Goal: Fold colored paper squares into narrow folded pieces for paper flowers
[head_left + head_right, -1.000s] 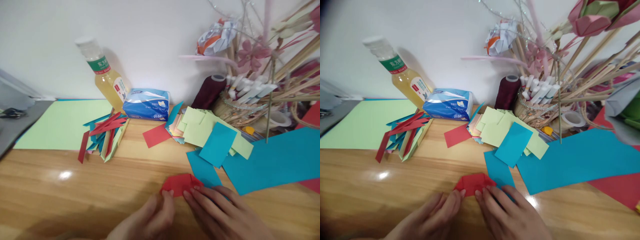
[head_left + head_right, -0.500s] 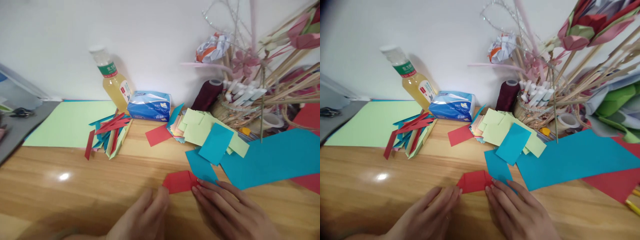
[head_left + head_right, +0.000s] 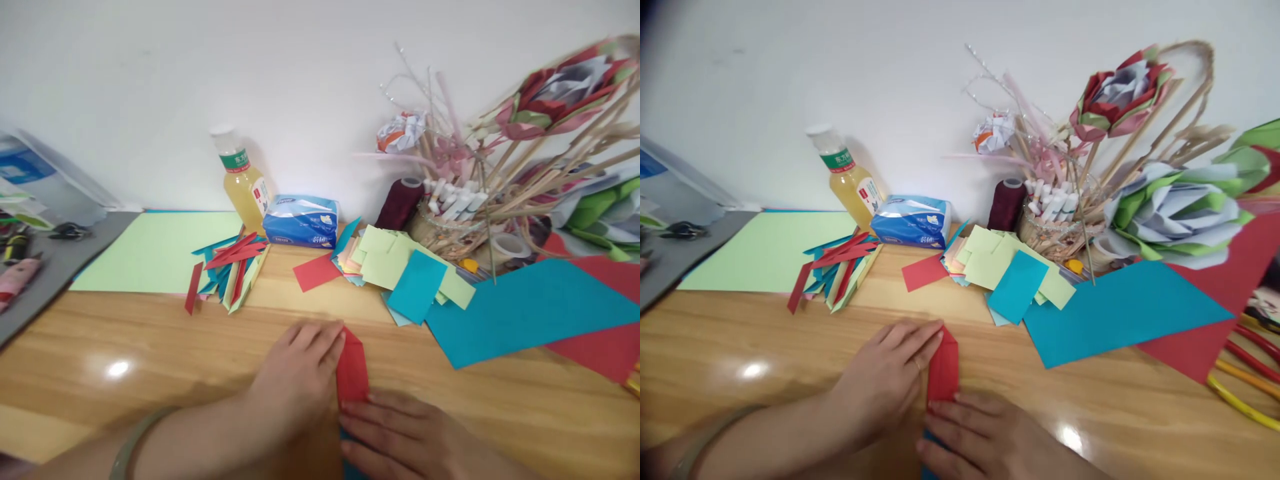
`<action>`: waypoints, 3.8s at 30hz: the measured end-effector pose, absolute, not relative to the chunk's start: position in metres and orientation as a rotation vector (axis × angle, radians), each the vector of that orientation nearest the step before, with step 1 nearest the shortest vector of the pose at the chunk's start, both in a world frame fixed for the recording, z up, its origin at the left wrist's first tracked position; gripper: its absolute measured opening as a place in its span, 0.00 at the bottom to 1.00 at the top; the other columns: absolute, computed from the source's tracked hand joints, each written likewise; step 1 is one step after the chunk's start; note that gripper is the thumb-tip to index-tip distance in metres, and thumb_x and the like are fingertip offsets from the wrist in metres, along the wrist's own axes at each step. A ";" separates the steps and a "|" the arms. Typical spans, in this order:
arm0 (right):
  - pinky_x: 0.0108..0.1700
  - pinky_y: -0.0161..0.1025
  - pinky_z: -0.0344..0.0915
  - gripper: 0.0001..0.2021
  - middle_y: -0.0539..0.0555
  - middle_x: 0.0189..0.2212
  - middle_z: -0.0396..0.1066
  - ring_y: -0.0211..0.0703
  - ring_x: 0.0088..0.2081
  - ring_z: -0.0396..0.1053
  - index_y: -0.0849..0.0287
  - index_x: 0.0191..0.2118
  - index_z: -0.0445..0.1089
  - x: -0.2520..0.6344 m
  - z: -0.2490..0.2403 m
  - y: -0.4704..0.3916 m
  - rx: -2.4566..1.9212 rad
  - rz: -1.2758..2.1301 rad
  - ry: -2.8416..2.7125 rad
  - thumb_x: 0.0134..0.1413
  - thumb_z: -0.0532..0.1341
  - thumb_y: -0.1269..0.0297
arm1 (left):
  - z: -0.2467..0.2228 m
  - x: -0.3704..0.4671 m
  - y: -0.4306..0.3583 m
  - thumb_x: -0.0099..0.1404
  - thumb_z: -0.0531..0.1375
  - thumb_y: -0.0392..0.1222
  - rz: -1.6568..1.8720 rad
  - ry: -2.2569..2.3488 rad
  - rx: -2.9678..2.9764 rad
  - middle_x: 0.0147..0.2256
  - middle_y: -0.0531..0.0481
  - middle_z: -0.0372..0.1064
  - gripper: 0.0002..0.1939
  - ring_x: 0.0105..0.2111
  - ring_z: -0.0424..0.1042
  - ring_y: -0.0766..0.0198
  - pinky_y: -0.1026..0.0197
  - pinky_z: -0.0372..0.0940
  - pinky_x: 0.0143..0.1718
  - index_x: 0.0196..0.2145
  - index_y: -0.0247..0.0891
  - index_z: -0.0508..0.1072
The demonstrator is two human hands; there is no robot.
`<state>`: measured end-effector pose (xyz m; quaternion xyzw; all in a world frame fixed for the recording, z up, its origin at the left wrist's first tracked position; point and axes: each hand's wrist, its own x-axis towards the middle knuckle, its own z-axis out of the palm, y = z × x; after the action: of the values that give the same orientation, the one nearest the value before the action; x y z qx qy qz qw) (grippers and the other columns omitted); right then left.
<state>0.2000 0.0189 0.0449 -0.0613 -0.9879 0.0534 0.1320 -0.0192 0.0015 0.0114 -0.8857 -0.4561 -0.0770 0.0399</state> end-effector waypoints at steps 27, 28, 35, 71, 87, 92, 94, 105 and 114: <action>0.47 0.48 0.66 0.19 0.58 0.52 0.67 0.49 0.54 0.63 0.60 0.57 0.61 0.250 0.027 0.047 -0.883 -0.187 -2.612 0.61 0.49 0.69 | 0.015 -0.031 0.019 0.63 0.51 0.31 -0.786 -1.307 -3.053 0.45 0.48 0.72 0.15 0.41 0.68 0.61 0.58 0.65 0.42 0.44 0.37 0.72; 0.48 0.44 0.66 0.21 0.56 0.54 0.66 0.46 0.54 0.63 0.59 0.59 0.58 0.243 0.025 0.042 -0.786 -0.116 -2.676 0.61 0.49 0.71 | 0.017 -0.030 0.019 0.64 0.51 0.32 -0.798 -1.240 -3.121 0.45 0.49 0.72 0.14 0.41 0.68 0.63 0.60 0.64 0.43 0.44 0.37 0.72; 0.50 0.45 0.67 0.18 0.55 0.54 0.65 0.45 0.54 0.63 0.63 0.57 0.60 0.211 0.007 0.030 -0.588 -0.047 -2.823 0.62 0.50 0.71 | 0.014 -0.020 0.012 0.65 0.57 0.44 -0.665 -0.996 -3.051 0.40 0.49 0.73 0.11 0.41 0.69 0.60 0.56 0.63 0.46 0.41 0.35 0.72; 0.34 0.39 0.62 0.09 0.53 0.30 0.70 0.41 0.32 0.68 0.58 0.33 0.68 0.201 0.004 0.041 -0.915 0.187 -2.460 0.60 0.52 0.69 | 0.007 -0.024 0.012 0.61 0.59 0.33 -1.140 -1.810 -2.928 0.31 0.51 0.71 0.05 0.30 0.69 0.65 0.65 0.66 0.32 0.28 0.37 0.72; 0.28 0.40 0.61 0.10 0.52 0.26 0.63 0.43 0.28 0.63 0.57 0.28 0.61 0.190 0.014 0.047 -1.088 0.415 -2.557 0.61 0.49 0.67 | 0.017 -0.017 0.013 0.63 0.50 0.34 -0.877 -2.037 -2.907 0.31 0.48 0.66 0.09 0.31 0.66 0.61 0.60 0.65 0.32 0.26 0.36 0.66; 0.26 0.39 0.59 0.11 0.52 0.24 0.62 0.44 0.26 0.63 0.56 0.27 0.60 0.187 0.015 0.047 -1.097 0.297 -2.562 0.60 0.48 0.68 | 0.019 -0.013 0.018 0.63 0.48 0.34 -0.610 -1.983 -2.892 0.31 0.46 0.65 0.10 0.30 0.66 0.59 0.56 0.66 0.31 0.28 0.35 0.66; 0.26 0.39 0.59 0.11 0.52 0.24 0.62 0.43 0.26 0.63 0.56 0.26 0.60 0.187 0.014 0.047 -1.100 0.270 -2.568 0.60 0.48 0.68 | 0.019 -0.010 0.019 0.63 0.48 0.34 -0.538 -1.946 -2.865 0.30 0.46 0.65 0.10 0.30 0.66 0.59 0.56 0.66 0.30 0.28 0.35 0.66; 0.27 0.39 0.56 0.10 0.51 0.24 0.60 0.44 0.26 0.62 0.56 0.26 0.58 0.183 0.011 0.047 -1.127 0.172 -2.568 0.58 0.49 0.68 | 0.013 -0.007 0.019 0.57 0.54 0.32 -0.298 -1.852 -2.712 0.29 0.50 0.68 0.05 0.27 0.69 0.62 0.64 0.66 0.24 0.25 0.36 0.67; 0.27 0.39 0.56 0.09 0.50 0.24 0.65 0.44 0.25 0.65 0.55 0.30 0.58 0.184 0.007 0.046 -1.137 0.024 -2.505 0.60 0.46 0.68 | 0.010 -0.011 0.023 0.56 0.56 0.33 -0.447 -1.801 -2.692 0.28 0.47 0.66 0.05 0.27 0.67 0.60 0.57 0.69 0.27 0.23 0.35 0.68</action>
<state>0.1838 0.0456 0.0069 -0.4053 -0.8933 0.0085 0.1939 -0.0112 0.0226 0.0098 -0.8216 -0.5498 -0.1364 -0.0638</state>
